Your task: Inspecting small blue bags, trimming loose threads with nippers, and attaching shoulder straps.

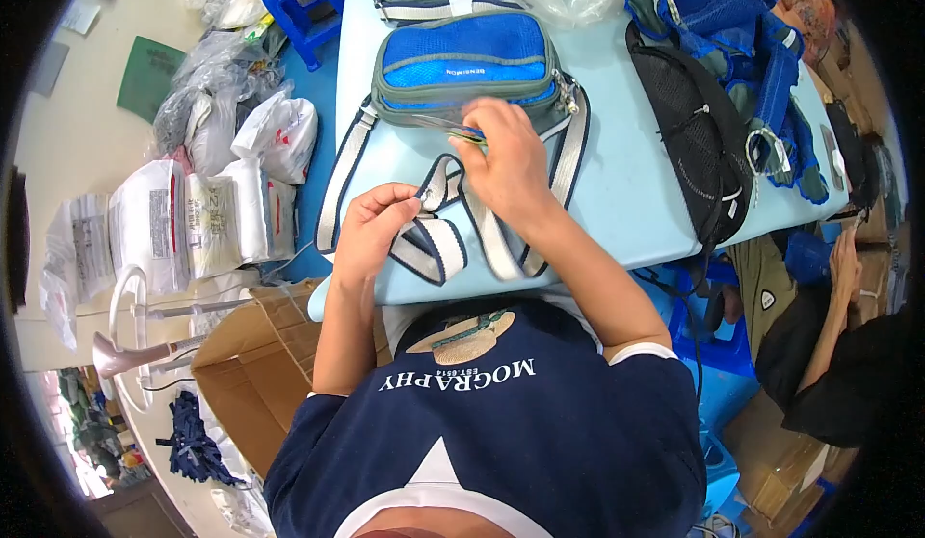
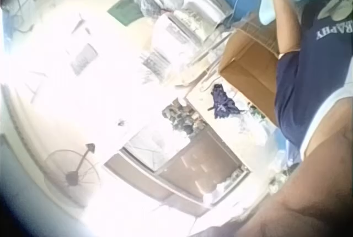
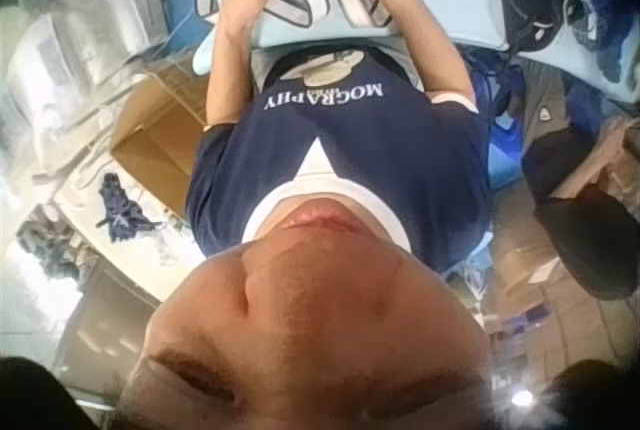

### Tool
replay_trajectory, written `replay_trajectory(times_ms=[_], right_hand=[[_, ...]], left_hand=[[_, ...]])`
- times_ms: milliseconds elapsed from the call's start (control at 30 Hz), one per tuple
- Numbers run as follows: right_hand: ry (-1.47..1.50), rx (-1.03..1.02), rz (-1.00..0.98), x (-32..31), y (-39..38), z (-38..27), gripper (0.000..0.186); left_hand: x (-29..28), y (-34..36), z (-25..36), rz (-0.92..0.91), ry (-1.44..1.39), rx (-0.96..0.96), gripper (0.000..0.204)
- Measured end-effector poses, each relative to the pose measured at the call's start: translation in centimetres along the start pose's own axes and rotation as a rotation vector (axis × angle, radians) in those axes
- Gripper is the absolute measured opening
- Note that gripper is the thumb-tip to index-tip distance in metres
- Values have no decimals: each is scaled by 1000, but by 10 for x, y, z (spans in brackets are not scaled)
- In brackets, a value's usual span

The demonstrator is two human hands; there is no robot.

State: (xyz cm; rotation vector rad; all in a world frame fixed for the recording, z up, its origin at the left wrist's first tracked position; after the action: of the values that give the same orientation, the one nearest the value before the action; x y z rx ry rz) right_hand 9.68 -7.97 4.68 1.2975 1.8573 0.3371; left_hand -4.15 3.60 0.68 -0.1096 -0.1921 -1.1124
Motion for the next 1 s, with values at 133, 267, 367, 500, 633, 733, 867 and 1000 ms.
replay_trajectory(times_ms=[133, 267, 367, 500, 633, 733, 867, 1000], right_hand=[[378, 483, -230, -15, -14, -20, 20], [389, 358, -363, -8, -22, -24, 17], [365, 277, -380, -8, -25, -23, 14], [207, 270, -252, -4, -26, -12, 13], [336, 481, -336, 4, -34, 4, 14], [579, 611, -390, 4, -35, 8, 15], [644, 713, -451, 1, -29, 19, 19], [1064, 773, -479, -14, -18, 18, 24]], left_hand=[[7, 5, -4, 162, -236, -72, 15], [22, 9, -7, 167, -263, 63, 15], [26, 5, -10, 182, -219, 102, 15], [29, 4, -12, 159, -239, 106, 14], [26, 7, -17, 166, -147, 91, 14], [31, 7, -11, 198, -94, 174, 15], [25, 9, -19, 260, 140, 180, 17], [22, 10, -20, 272, 99, 187, 19]])
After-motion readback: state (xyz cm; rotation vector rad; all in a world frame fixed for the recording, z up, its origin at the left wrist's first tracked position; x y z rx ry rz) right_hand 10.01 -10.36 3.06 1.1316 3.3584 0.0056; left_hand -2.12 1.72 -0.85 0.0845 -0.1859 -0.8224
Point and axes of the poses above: each hand's wrist, its own y-axis towards the middle knuckle, its own x-axis out of the palm, z = x × y, the point moved 4 cm from there along y, towards the middle knuckle, and after that the axes turned 11 degrees about x, right-handed, at the moved point
